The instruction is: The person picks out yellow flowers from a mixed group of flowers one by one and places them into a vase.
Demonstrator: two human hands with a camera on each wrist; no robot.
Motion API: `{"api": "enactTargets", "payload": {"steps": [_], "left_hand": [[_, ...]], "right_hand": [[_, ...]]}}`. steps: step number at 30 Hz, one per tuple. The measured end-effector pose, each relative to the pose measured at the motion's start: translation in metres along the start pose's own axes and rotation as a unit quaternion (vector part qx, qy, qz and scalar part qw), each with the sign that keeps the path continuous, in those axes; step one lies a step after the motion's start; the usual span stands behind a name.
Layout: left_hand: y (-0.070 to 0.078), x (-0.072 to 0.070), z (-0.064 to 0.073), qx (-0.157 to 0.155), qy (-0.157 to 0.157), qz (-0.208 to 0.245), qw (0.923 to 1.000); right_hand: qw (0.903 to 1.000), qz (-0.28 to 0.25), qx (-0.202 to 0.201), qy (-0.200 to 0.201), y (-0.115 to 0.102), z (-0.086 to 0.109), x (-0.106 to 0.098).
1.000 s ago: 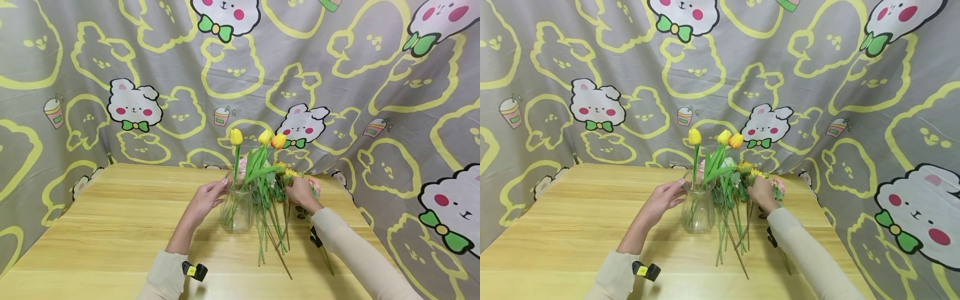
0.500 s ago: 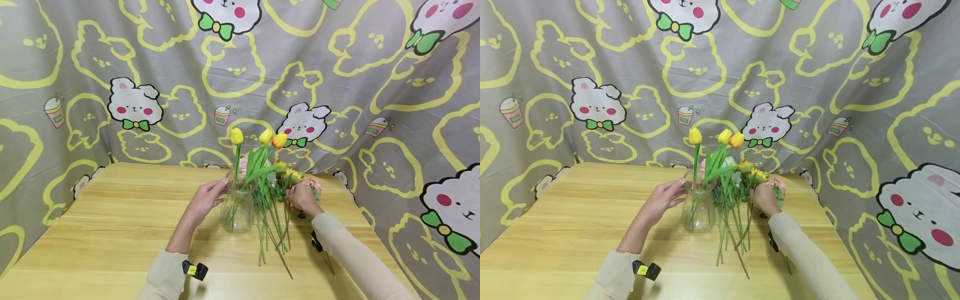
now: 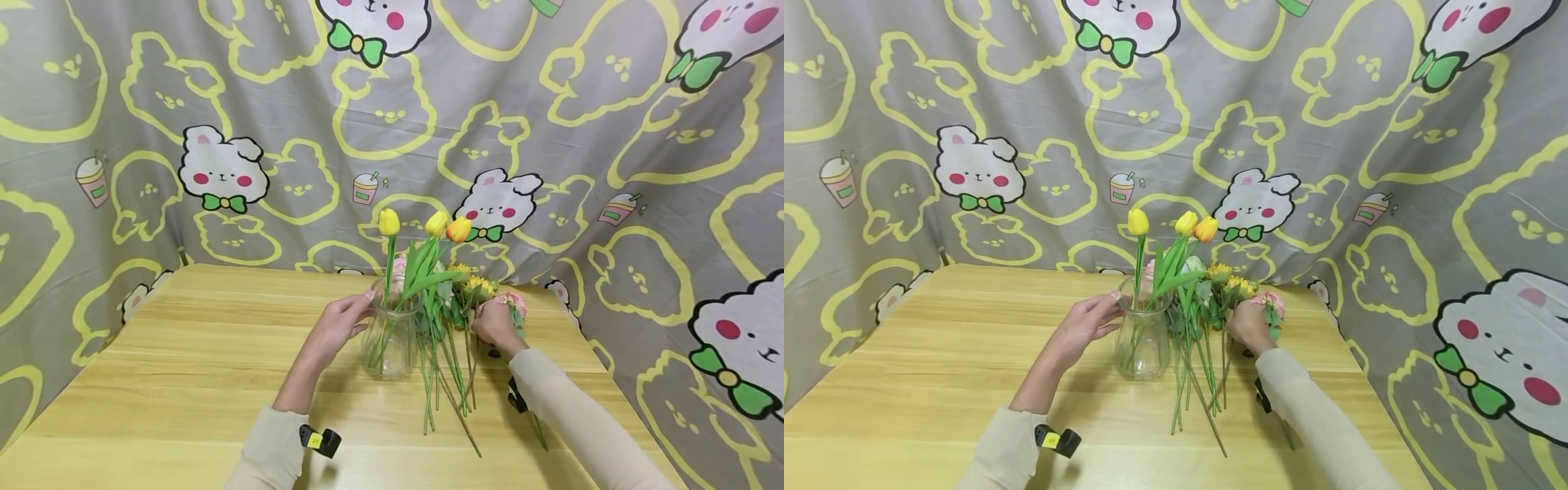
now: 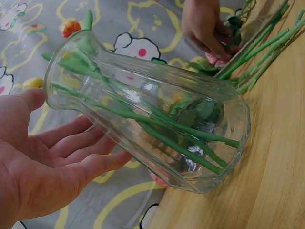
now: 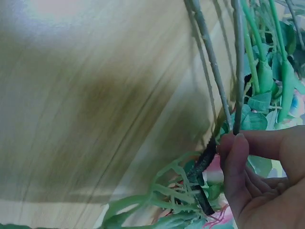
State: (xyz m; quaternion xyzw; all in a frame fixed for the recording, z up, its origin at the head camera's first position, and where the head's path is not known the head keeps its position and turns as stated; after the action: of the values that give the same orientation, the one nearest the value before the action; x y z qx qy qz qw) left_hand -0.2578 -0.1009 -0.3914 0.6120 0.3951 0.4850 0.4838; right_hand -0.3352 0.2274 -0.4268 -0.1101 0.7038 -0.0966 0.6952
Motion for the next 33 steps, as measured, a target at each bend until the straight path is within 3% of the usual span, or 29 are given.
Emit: {"api": "enactTargets", "payload": {"steps": [7, 15, 24, 33], "left_hand": [[0.001, 0.0, -0.001, 0.002, -0.002, -0.003, 1.0], [0.001, 0.0, -0.001, -0.001, 0.002, -0.006, 1.0], [0.001, 0.0, 0.0, 0.001, 0.0, -0.006, 1.0], [0.0, 0.0, 0.0, -0.001, 0.001, -0.003, 1.0]], "right_hand": [[0.9979, -0.059, 0.027, -0.004, 0.005, -0.002, -0.007], [0.99, -0.124, 0.058, -0.034, 0.009, -0.001, -0.014], [0.9864, -0.151, 0.062, -0.019, 0.007, 0.001, -0.026], [0.9714, -0.226, 0.058, -0.046, -0.003, 0.006, -0.043]]}}
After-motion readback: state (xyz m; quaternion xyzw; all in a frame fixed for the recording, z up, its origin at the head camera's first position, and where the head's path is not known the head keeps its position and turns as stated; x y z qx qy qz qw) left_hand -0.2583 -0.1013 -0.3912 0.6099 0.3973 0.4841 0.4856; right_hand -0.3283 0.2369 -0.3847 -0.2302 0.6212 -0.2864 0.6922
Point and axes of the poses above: each hand's wrist, its own z-axis away from the middle knuckle, its own x-axis out of the palm, y = z × x, the point moved 1 cm from there along -z, towards the middle knuckle, and after that the axes turned 12 degrees about z, right-handed, at the moved point
